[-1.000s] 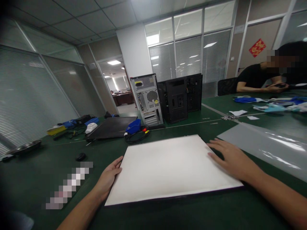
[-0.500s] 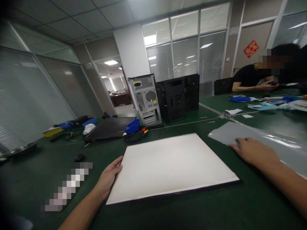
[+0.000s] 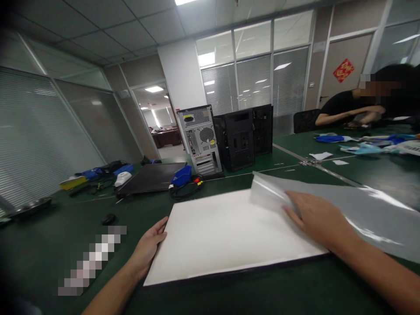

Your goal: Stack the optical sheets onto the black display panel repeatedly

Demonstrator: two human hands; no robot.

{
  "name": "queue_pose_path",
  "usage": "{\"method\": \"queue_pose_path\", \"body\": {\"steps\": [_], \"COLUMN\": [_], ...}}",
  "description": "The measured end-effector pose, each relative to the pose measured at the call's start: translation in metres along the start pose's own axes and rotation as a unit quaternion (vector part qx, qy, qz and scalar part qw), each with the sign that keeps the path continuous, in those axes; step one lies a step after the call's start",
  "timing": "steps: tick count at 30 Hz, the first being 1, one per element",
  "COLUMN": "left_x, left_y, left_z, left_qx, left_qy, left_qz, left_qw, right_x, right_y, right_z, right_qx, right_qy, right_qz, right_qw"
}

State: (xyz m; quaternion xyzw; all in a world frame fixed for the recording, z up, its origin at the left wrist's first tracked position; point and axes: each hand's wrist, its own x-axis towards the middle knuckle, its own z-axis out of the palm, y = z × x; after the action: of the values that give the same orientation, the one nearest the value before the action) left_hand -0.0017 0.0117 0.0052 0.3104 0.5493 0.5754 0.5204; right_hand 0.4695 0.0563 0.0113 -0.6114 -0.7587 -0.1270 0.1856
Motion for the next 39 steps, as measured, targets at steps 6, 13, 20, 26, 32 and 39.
{"method": "queue_pose_path", "body": {"steps": [6, 13, 20, 26, 32, 39], "left_x": [0.0, 0.002, 0.0, -0.001, -0.001, -0.002], "left_y": [0.0, -0.001, 0.0, 0.002, 0.001, 0.002], "left_z": [0.003, 0.006, 0.005, 0.006, 0.004, 0.006], "left_qx": [0.004, 0.016, 0.019, 0.019, 0.021, 0.023], "left_qy": [0.0, 0.016, 0.01, 0.009, 0.01, 0.014], "left_qz": [-0.007, -0.007, -0.001, 0.005, 0.001, 0.001], "left_qw": [1.0, 1.0, 1.0, 1.0, 1.0, 1.0], "right_x": [-0.011, -0.002, -0.001, 0.001, -0.005, -0.002], "right_y": [-0.046, 0.027, 0.024, -0.005, -0.012, -0.008], "right_z": [0.009, 0.021, 0.022, 0.006, 0.011, 0.021], "right_qx": [0.096, -0.049, 0.067, 0.035, 0.133, 0.156], "right_qy": [-0.063, -0.056, -0.082, -0.036, -0.111, -0.096], "right_qz": [-0.14, 0.049, 0.027, -0.005, -0.065, -0.093], "right_qw": [0.983, 0.996, 0.994, 0.999, 0.983, 0.979]}}
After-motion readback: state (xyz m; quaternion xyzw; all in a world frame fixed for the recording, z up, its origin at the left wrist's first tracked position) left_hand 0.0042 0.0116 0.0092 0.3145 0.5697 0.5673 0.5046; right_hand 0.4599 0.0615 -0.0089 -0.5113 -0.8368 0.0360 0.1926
